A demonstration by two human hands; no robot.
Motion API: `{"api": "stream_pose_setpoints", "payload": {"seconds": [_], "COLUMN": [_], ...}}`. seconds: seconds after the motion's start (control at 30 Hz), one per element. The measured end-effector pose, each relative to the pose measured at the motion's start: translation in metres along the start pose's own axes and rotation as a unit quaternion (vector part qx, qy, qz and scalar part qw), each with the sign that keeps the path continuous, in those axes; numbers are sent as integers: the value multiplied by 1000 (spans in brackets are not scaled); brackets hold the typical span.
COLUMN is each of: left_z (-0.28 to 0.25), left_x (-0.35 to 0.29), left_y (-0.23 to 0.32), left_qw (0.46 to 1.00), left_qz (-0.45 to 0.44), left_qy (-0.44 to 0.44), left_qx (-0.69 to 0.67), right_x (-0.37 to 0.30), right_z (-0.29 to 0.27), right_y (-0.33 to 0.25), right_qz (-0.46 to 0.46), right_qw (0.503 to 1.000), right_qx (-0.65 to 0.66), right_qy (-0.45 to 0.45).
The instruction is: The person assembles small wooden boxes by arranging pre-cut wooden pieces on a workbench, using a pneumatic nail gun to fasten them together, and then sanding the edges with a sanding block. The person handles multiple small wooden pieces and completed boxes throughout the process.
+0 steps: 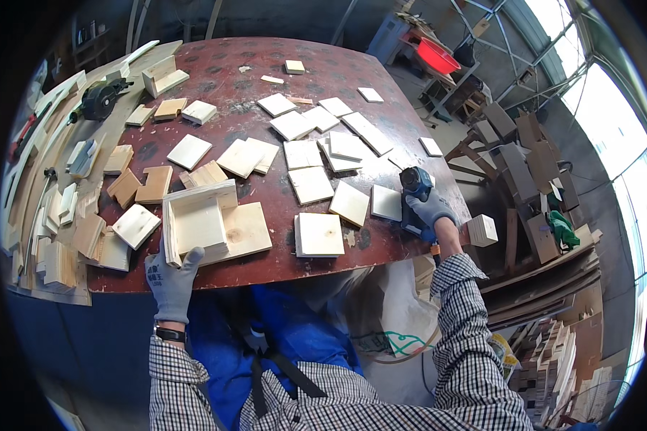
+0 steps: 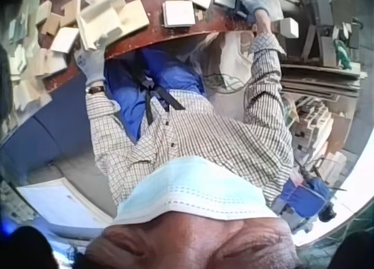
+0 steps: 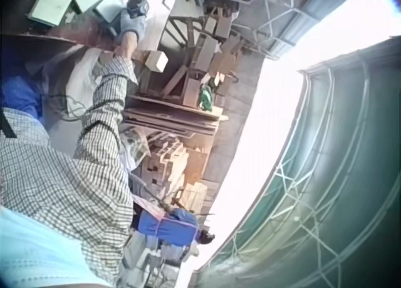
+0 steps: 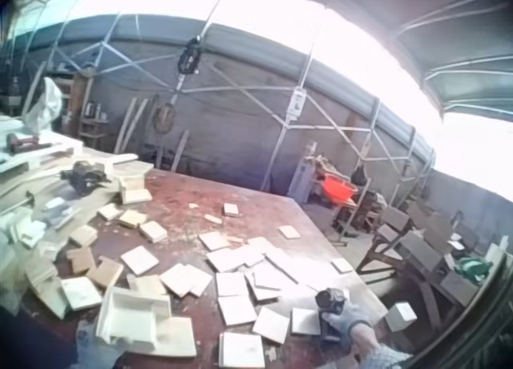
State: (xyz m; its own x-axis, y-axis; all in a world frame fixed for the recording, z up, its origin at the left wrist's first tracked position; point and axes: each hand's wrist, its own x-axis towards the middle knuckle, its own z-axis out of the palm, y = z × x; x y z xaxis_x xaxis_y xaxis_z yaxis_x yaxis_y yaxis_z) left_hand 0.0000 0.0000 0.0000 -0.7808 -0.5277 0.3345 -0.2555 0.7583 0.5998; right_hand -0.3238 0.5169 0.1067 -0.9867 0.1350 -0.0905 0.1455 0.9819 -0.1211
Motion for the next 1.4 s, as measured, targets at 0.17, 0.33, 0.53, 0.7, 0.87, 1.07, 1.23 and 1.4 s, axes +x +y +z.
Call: {"api": "stream_pose_setpoints", "payload": {"seconds": [0.17, 0.33, 0.53, 0.7, 0.87, 1.07, 1.23, 1.4], "left_z": [-10, -4, -3, 1, -4, -6, -2, 1], "left_x": [4, 9, 10, 0, -1, 7, 11, 7], "left_y": [0, 7, 1, 5, 4, -1, 1, 3], "left_qw": [1000, 996, 995, 998, 996, 995, 996, 995], "left_qz": [12, 65, 75, 32, 46, 68, 66, 70], "left_qy": [26, 52, 72, 41, 70, 74, 58, 75], "left_qx": [10, 29, 8, -30, -3, 20, 0, 2], "right_x": [-2, 5, 35, 34, -86, -213, -234, -229], "right_z": [-4, -14, -23, -74, -138, -157, -122, -87], "right_y": [-22, -21, 30, 112, 10, -153, -256, -316], "right_qz": [0, -14, -41, -103, -200, -305, -351, -358], "right_qw": [999, 998, 996, 984, 918, 822, 813, 849], "right_qx": [-23, -57, -40, 48, 342, 432, 344, 202], "right_qy": [-39, -2, 72, 137, 2, -209, -311, -333]}}
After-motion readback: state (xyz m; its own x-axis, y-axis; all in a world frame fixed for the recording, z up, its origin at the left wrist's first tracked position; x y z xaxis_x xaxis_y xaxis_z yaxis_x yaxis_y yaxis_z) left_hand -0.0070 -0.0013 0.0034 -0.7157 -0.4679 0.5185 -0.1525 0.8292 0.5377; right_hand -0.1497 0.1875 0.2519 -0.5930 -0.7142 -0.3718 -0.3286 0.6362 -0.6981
